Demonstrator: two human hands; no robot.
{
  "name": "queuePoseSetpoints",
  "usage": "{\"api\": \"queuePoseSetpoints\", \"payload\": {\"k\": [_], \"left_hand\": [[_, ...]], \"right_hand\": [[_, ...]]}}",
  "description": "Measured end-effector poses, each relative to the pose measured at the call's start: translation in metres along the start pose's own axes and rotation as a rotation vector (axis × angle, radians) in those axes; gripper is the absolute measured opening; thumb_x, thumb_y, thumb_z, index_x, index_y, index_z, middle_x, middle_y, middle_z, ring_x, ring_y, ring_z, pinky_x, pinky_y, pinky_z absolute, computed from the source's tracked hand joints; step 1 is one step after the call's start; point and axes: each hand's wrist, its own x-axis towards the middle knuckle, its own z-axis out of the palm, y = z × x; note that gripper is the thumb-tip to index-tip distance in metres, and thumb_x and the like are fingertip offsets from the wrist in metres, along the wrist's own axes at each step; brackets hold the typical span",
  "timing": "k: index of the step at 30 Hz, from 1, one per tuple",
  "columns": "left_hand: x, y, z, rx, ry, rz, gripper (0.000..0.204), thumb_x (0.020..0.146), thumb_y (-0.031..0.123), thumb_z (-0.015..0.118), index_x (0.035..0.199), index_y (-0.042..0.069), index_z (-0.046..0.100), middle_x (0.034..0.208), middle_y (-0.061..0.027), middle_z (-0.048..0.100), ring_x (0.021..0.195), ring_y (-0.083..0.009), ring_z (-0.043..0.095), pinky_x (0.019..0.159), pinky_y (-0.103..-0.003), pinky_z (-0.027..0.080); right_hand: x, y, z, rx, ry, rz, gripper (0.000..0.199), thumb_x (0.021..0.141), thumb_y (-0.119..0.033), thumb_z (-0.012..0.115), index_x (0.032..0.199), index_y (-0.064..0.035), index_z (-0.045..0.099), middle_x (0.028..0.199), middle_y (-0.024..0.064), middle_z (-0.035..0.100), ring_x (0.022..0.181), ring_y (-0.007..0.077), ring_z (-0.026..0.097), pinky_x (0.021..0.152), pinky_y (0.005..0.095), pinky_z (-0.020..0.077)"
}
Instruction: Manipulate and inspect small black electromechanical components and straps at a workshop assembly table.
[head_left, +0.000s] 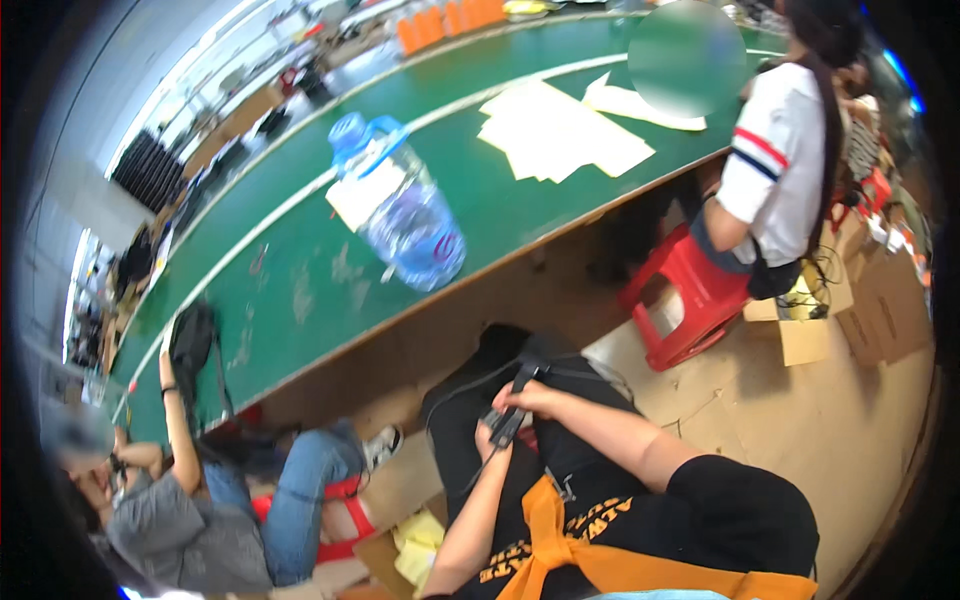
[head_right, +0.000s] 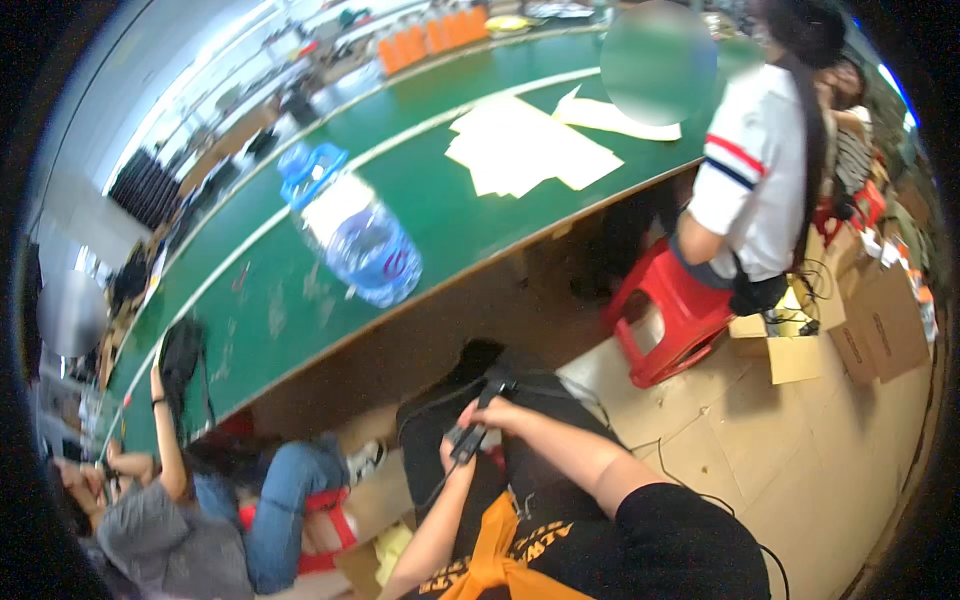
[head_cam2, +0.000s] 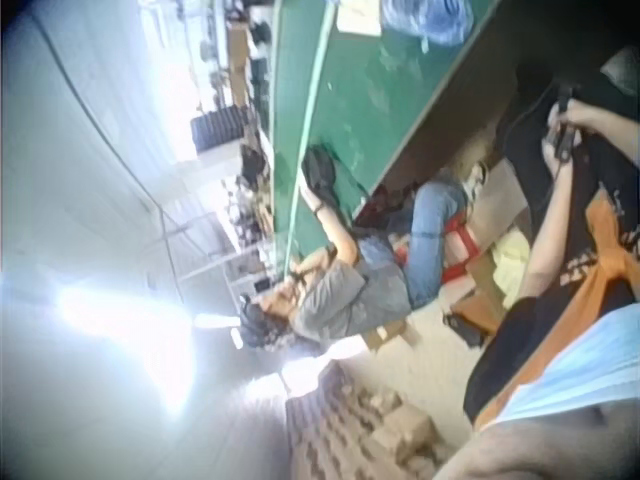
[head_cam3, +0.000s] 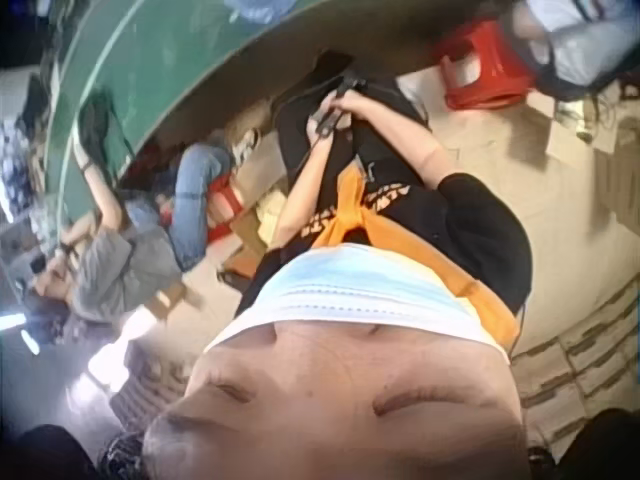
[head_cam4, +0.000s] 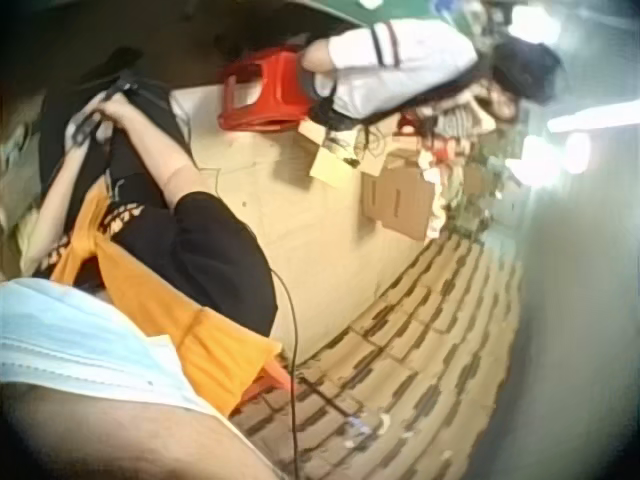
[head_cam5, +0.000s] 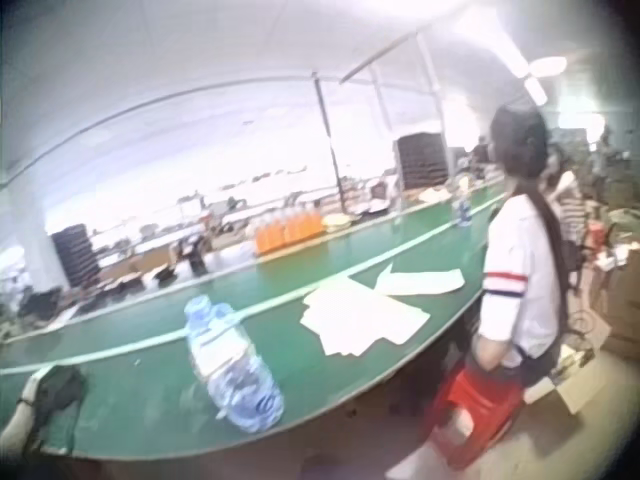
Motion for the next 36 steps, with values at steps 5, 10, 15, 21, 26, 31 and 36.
{"api": "queuePoseSetpoints", "payload": {"k": [5,10,15,21,26,31,36], "left_hand": [[-0.003,0.011,0.007,-0.101,0.093,-0.075,0.015,0.078,0.018,0.059,0.085,0.005,0.06,0.08,-0.0087,0.061,0.076,-0.0208,0.059,0.069,-0.031,0.044],[0.012,0.056,0.003,-0.64,-0.019,-0.251,0.015,0.08,0.015,0.057,0.09,0.005,0.06,0.087,-0.0078,0.061,0.078,-0.0175,0.058,0.068,-0.027,0.043],[0.009,0.062,-0.009,0.103,0.057,-0.049,0.017,0.079,0.016,0.058,0.09,0.002,0.059,0.08,-0.0074,0.059,0.077,-0.0181,0.058,0.067,-0.026,0.044],[0.011,0.077,-0.016,-0.985,0.052,-0.616,0.02,0.076,0.012,0.053,0.09,0.001,0.06,0.088,-0.0058,0.061,0.076,-0.0118,0.056,0.067,-0.026,0.044],[0.013,0.093,-0.011,-1.022,-0.083,-0.583,0.031,0.075,0.01,0.049,0.104,0.003,0.057,0.102,-0.008,0.059,0.093,-0.0156,0.054,0.083,-0.027,0.041],[-0.007,0.087,-0.009,0.707,-0.254,0.161,0.047,0.07,0.011,0.051,0.116,0.002,0.048,0.131,-0.0095,0.036,0.126,-0.0308,0.025,0.102,-0.048,0.02],[-0.008,0.084,-0.011,0.877,-0.268,0.141,0.043,0.071,0.007,0.046,0.112,-0.003,0.052,0.14,-0.0052,0.022,0.126,-0.0288,0.025,0.102,-0.048,0.02]], "right_hand": [[0.003,0.0,-0.009,-0.035,0.016,-0.004,0.011,0.074,-0.006,0.058,0.083,-0.0004,0.061,0.077,0.0059,0.061,0.073,0.0143,0.057,0.068,0.0274,0.0464],[0.002,-0.008,-0.005,-0.032,-0.002,0.016,0.014,0.077,-0.008,0.057,0.088,-0.0001,0.06,0.08,0.0054,0.06,0.075,0.0121,0.056,0.068,0.025,0.0451],[0.003,-0.015,-0.002,-0.023,-0.012,0.075,0.014,0.078,-0.002,0.051,0.09,0.0004,0.059,0.081,0.0049,0.059,0.075,0.0114,0.055,0.07,0.0241,0.0438],[0.002,-0.014,0.008,-0.052,0.064,0.084,0.011,0.079,-0.007,0.052,0.086,-0.0046,0.06,0.08,0.0031,0.058,0.075,0.012,0.054,0.07,0.0248,0.0425],[-0.005,-0.008,-0.009,0.075,0.098,0.125,0.015,0.084,-0.013,0.048,0.09,-0.005,0.059,0.074,0.0012,0.057,0.06,0.0109,0.052,0.042,0.0243,0.0359],[-0.006,-0.01,-0.01,0.289,0.052,0.173,0.017,0.083,-0.015,0.049,0.092,-0.0033,0.058,0.085,0.0072,0.059,0.078,0.0177,0.055,0.064,0.0307,0.0459],[-0.005,-0.017,0.001,0.396,0.119,0.248,0.023,0.085,-0.023,0.053,0.09,-0.0019,0.058,0.091,0.0079,0.059,0.087,0.0198,0.056,0.075,0.0333,0.0454]]}}
